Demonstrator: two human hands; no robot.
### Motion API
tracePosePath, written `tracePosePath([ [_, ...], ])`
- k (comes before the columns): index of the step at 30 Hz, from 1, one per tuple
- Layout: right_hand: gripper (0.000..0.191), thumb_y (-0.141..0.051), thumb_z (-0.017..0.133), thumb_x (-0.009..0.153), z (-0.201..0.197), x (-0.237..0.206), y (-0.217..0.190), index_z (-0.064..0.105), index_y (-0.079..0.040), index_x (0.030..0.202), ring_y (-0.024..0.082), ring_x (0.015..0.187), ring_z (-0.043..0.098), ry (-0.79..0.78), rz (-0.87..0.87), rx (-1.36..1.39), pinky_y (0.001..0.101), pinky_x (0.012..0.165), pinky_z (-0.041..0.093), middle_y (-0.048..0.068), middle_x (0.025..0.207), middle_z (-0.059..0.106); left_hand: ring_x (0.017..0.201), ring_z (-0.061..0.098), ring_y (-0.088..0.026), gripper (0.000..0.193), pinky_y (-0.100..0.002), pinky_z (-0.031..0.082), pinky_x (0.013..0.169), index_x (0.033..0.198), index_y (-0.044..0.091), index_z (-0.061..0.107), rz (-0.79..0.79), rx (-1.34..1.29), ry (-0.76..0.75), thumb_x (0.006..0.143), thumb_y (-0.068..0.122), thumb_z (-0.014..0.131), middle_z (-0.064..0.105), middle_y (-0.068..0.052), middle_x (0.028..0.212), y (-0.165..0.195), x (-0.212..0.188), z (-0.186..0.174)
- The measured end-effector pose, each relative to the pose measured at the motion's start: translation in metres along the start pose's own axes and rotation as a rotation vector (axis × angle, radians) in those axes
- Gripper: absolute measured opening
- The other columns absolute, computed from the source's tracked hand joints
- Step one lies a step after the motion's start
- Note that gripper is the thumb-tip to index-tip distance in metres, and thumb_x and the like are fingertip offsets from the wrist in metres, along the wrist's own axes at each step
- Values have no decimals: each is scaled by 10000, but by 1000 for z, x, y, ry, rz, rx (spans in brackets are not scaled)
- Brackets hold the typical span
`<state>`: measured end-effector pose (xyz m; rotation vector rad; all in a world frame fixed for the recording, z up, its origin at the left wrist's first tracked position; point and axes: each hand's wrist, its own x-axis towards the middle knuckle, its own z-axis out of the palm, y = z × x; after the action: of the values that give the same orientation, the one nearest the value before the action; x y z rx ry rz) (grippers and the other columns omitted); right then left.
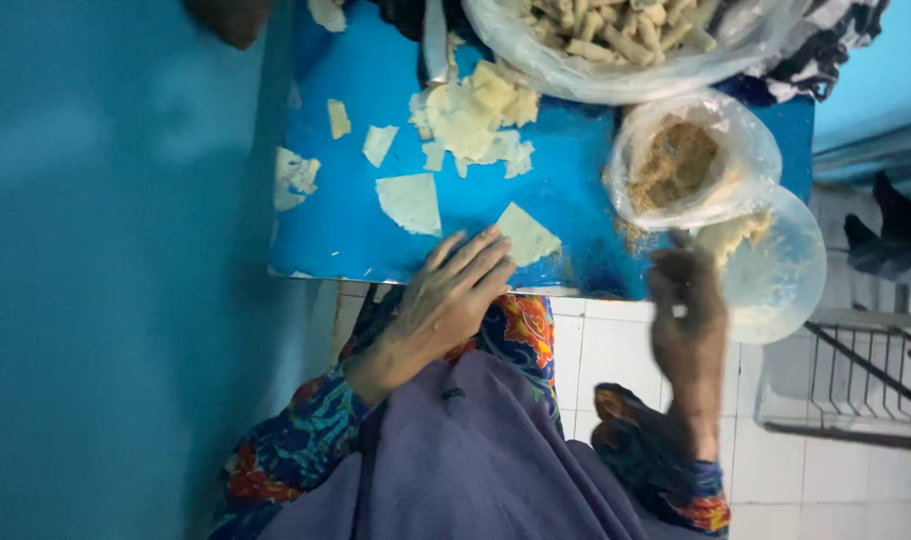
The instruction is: The person folds small dough squares and rolls them between their fingers into cylinders, placing finished pieces into a plastic bag of dough sticks. They then tear pieces from a large dough disc on a wooden board and shape the pieces by hand.
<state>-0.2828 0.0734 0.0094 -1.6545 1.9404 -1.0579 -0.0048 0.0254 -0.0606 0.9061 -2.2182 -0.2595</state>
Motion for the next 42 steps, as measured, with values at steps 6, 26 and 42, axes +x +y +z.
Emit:
tracePosePath([
  [6, 437, 126, 558, 1012, -86, 31, 81, 692, -121, 1345, 335, 1213, 545, 155, -227, -690, 445, 1115, 446, 123, 1281, 635, 1429, 514, -255, 286, -500, 354, 1218, 1263, 50, 672, 59, -20, -39, 986, 72, 605, 634, -118, 1431, -11, 20, 44],
  [26, 475, 61, 636, 818, -155, 80, 146, 787, -249, 1145, 268, 1262, 506, -204, -266, -1022, 474, 1166, 334, 18, 1175, 633, 1391, 535, -269, 360, -483, 385, 1177, 1368, 33, 624, 10, -69, -67, 1025, 142, 603, 613, -101, 1420, 24, 44, 104],
  [42, 711, -206, 836, 674, 53, 78, -22, 695, -195, 1371, 327, 1146, 532, -380, -717, -508, 492, 1005, 389, 97, 1185, 599, 1343, 563, -267, 344, -479, 414, 1153, 1331, 46, 653, -6, -107, -13, 1002, 123, 589, 639, -110, 1368, -9, 14, 47],
])
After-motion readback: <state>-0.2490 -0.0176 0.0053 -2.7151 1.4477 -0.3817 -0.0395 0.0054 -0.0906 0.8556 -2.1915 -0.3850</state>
